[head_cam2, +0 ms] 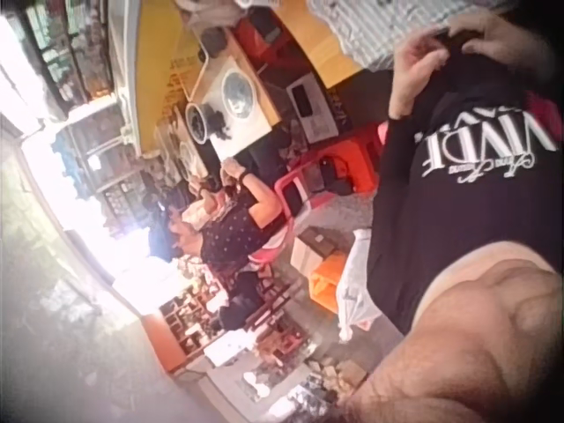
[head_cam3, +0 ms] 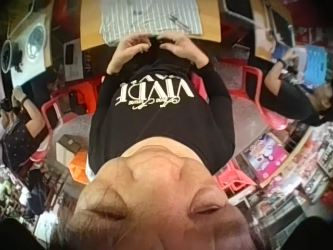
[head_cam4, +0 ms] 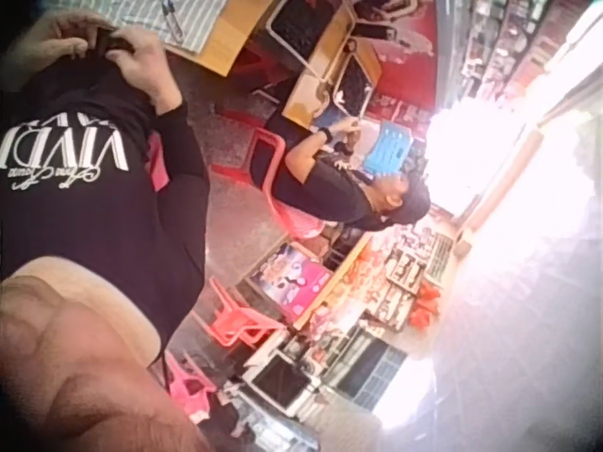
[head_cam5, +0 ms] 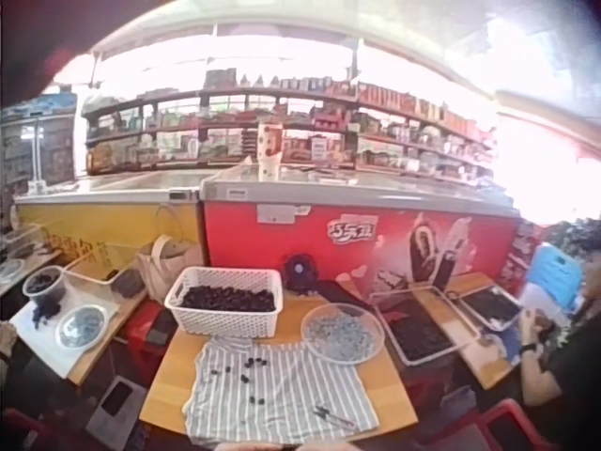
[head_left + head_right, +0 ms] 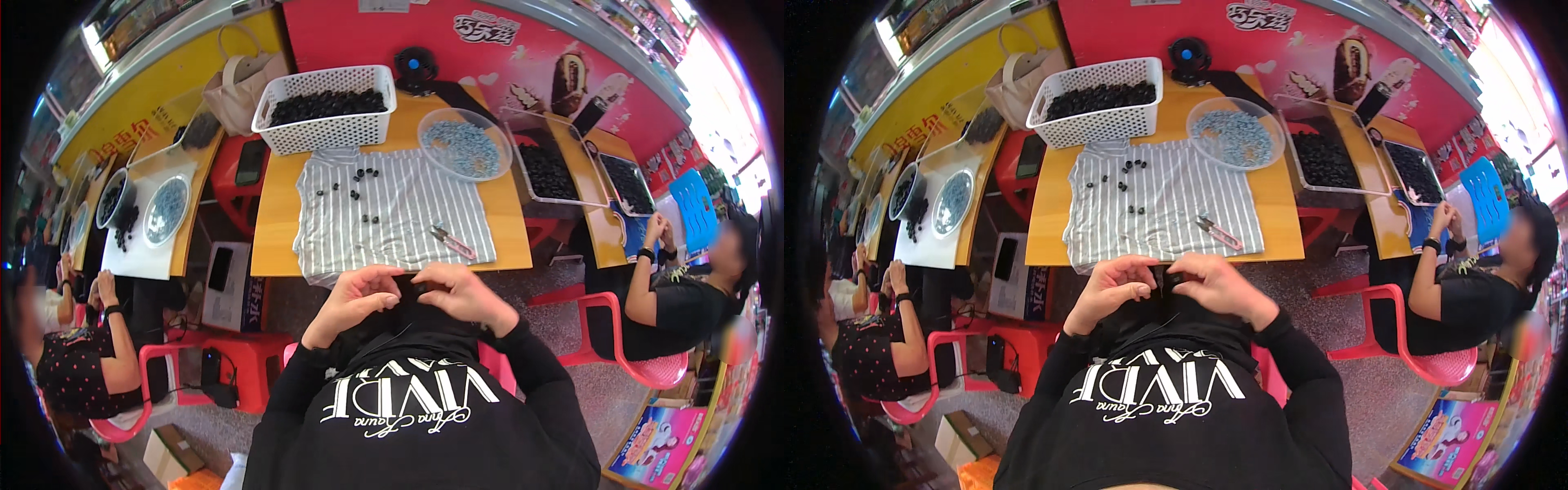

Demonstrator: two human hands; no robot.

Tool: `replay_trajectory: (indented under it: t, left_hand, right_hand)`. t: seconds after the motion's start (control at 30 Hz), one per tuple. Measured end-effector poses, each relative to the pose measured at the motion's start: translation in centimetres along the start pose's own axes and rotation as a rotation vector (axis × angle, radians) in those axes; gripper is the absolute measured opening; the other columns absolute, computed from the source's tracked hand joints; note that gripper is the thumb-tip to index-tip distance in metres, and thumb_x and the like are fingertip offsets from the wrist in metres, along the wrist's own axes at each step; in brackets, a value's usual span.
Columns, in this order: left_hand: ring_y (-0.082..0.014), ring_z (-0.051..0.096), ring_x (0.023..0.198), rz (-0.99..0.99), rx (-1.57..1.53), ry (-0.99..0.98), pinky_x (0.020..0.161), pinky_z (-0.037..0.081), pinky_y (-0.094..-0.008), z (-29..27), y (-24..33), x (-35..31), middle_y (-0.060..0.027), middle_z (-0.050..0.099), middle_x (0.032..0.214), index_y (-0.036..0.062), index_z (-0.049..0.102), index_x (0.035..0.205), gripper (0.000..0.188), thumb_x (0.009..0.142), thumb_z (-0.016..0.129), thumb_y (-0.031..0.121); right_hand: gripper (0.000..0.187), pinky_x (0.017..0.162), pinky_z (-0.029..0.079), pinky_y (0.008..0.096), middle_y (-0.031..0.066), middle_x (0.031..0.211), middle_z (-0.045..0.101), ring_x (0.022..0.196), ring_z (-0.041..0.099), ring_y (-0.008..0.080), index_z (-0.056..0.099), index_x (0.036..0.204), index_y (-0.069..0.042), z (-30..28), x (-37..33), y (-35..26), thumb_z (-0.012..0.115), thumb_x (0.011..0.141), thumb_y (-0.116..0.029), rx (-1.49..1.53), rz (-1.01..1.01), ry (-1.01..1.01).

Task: The person sits at a table and repeatedly picks up small black plastic components from a pile on a striped cloth. They use a small pink-handled tool to manipulate or trim the components, then place them back onto the cloth. The process is repetitive and involves handling the items one at a time.

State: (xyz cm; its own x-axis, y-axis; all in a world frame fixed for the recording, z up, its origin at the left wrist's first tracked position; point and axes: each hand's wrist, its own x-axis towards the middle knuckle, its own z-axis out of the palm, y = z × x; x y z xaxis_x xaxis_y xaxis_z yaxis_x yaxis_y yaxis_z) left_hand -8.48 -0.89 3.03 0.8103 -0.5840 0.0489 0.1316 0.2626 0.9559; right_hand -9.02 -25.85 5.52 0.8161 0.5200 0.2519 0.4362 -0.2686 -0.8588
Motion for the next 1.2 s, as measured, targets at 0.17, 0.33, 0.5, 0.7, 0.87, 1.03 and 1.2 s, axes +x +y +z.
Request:
replay_trajectory:
  t: [0.17, 0.33, 0.5, 0.7, 0.87, 1.03, 1.2]
  left_hand:
    - [-0.0070, 0.064, 0.077, -0.041, 0.066, 0.128, 0.065, 0.050, -0.0203, -0.7, -0.4, -1.5, -0.0028, 0.070, 0.093, 0.0011, 0.063, 0.129, 0.036, 0.093, 0.068, 0.002]
    - [-0.0073, 0.064, 0.074, -0.032, 0.046, 0.217, 0.063, 0.049, -0.0195, -0.6, -0.8, -2.9, -0.0037, 0.070, 0.093, 0.0003, 0.064, 0.128, 0.035, 0.093, 0.069, 0.006]
    - [-0.0077, 0.064, 0.073, -0.022, 0.017, 0.317, 0.062, 0.048, -0.0190, -1.5, -0.6, -4.5, -0.0063, 0.070, 0.092, -0.0024, 0.065, 0.126, 0.032, 0.094, 0.067, 0.005]
    - [-0.0093, 0.065, 0.072, -0.008, 0.019, 0.349, 0.062, 0.048, -0.0195, -1.4, -0.2, -4.6, -0.0087, 0.071, 0.088, -0.0052, 0.066, 0.122, 0.029, 0.094, 0.065, 0.002]
    - [-0.0091, 0.065, 0.072, -0.006, 0.053, 0.364, 0.061, 0.048, -0.0191, -1.3, 0.1, -4.3, -0.0085, 0.072, 0.089, -0.0054, 0.066, 0.122, 0.028, 0.095, 0.065, 0.001]
    - [-0.0093, 0.065, 0.071, -0.013, 0.089, 0.398, 0.060, 0.048, -0.0190, -1.4, 0.9, -3.6, -0.0084, 0.072, 0.089, -0.0050, 0.066, 0.121, 0.027, 0.095, 0.065, 0.003]
    - [-0.0092, 0.065, 0.071, -0.072, 0.148, 0.402, 0.059, 0.047, -0.0189, -2.5, 1.9, -1.4, -0.0084, 0.072, 0.089, -0.0049, 0.066, 0.120, 0.026, 0.095, 0.065, 0.003]
  right_hand:
    - [0.022, 0.068, 0.052, 0.0309, 0.0087, 0.080, 0.068, 0.075, 0.063, 0.0123, 0.069, 0.101, 0.002, -10.0, -1.4, 3.2, 0.066, 0.079, 0.004, -0.314, 0.205, 0.291]
    - [0.042, 0.066, 0.052, 0.0281, 0.0088, 0.085, 0.069, 0.073, 0.065, 0.0134, 0.061, 0.126, 0.004, -19.3, -1.4, 4.0, 0.069, 0.085, -0.001, -0.730, 0.252, 1.002]
    - [0.026, 0.065, 0.048, 0.0252, 0.0036, 0.089, 0.065, 0.074, 0.058, 0.0093, 0.069, 0.111, 0.000, -12.6, -1.3, 6.3, 0.071, 0.085, 0.002, -0.408, 0.123, 0.722]
    - [0.021, 0.065, 0.050, 0.0265, 0.0066, 0.091, 0.063, 0.074, 0.060, 0.0122, 0.068, 0.106, 0.003, -3.7, -3.5, 6.0, 0.070, 0.084, 0.003, -0.161, 0.178, 0.426]
    - [0.020, 0.067, 0.052, 0.0287, 0.0100, 0.088, 0.064, 0.073, 0.063, 0.0153, 0.068, 0.104, 0.005, -2.9, -4.4, 5.6, 0.070, 0.085, 0.001, -0.099, 0.203, 0.367]
    - [0.021, 0.065, 0.050, 0.0284, 0.0106, 0.087, 0.065, 0.071, 0.062, 0.0140, 0.067, 0.103, 0.006, -2.8, -4.7, 5.6, 0.072, 0.084, -0.001, -0.093, 0.205, 0.331]
    - [0.021, 0.062, 0.049, 0.0287, 0.0090, 0.082, 0.064, 0.068, 0.061, 0.0131, 0.067, 0.103, 0.006, -3.0, -5.1, 4.4, 0.073, 0.084, -0.002, -0.051, 0.235, 0.275]
